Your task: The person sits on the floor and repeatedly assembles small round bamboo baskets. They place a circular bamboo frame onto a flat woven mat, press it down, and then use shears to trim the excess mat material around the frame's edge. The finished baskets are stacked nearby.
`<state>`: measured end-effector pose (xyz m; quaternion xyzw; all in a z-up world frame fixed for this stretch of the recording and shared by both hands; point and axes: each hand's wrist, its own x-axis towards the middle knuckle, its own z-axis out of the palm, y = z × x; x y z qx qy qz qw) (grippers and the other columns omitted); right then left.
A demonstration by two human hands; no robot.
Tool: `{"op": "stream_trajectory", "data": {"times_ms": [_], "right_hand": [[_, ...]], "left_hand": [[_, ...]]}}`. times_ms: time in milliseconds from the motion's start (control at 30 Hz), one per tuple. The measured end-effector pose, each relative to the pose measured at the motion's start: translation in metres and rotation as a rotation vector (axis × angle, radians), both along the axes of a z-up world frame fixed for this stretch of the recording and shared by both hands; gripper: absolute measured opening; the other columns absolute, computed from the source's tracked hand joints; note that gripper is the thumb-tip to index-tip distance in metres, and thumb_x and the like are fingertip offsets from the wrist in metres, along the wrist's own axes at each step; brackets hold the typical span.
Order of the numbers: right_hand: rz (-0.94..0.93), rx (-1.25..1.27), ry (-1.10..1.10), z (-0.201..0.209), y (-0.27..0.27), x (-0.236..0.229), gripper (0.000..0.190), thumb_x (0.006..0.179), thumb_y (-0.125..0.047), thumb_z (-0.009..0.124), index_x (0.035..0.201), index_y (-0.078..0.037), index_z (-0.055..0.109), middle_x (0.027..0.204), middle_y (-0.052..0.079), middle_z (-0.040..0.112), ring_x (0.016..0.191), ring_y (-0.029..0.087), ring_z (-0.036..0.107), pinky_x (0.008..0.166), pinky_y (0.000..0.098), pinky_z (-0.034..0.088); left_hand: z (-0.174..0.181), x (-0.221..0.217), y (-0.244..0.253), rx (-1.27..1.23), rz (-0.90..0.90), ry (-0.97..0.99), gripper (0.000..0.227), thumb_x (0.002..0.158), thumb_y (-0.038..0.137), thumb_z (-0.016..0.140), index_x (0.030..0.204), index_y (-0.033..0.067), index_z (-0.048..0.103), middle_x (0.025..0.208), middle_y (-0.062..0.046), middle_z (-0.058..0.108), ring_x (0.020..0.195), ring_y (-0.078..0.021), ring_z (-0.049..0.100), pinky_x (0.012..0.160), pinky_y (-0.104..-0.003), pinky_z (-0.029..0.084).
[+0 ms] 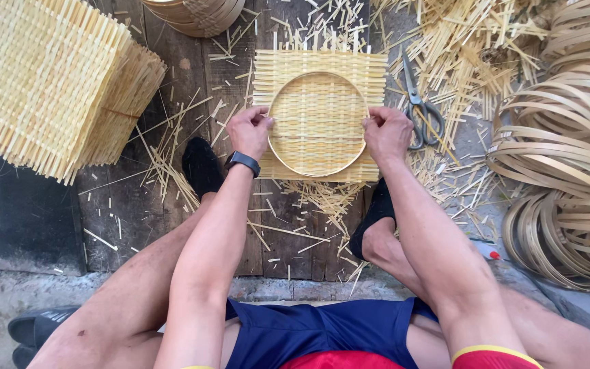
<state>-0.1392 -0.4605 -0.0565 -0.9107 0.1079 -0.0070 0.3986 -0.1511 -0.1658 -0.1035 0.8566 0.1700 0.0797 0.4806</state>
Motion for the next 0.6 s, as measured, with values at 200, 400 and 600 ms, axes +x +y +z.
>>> {"op": "stream_trajectory", "data": {"times_ms": [200,400,600], "right_hand": [[-0.121,0.169,0.058,-0.012,-0.006,-0.006,0.021,0.082,-0.01,0.082,0.104,-0.008,0.08,0.085,0.011,0.079,0.072,0.015,0.074,0.074,0.0298,0.059],[-0.1,0.041,-0.004,-0.022,-0.01,-0.006,0.018,0.079,-0.01,0.087,0.095,-0.005,0.082,0.086,0.013,0.079,0.074,0.018,0.074,0.075,0.0311,0.058],[-0.114,0.094,0.12,-0.014,-0.007,0.0,0.02,0.082,-0.011,0.084,0.1,-0.004,0.08,0.085,0.012,0.078,0.073,0.016,0.074,0.074,0.0299,0.058]], "left_hand": [[0.002,-0.001,0.003,0.025,0.024,0.14,0.019,0.076,0.012,0.087,0.093,0.0063,0.082,0.077,-0.008,0.078,0.068,-0.0151,0.072,0.069,-0.029,0.057],[0.007,0.002,0.003,0.025,0.048,0.197,0.019,0.071,0.017,0.09,0.087,0.0085,0.083,0.077,-0.008,0.078,0.067,-0.0155,0.073,0.069,-0.029,0.058],[0.009,0.014,0.007,0.031,0.021,0.243,0.02,0.069,0.017,0.092,0.085,0.0087,0.083,0.076,-0.009,0.078,0.067,-0.0153,0.074,0.069,-0.029,0.058]]}}
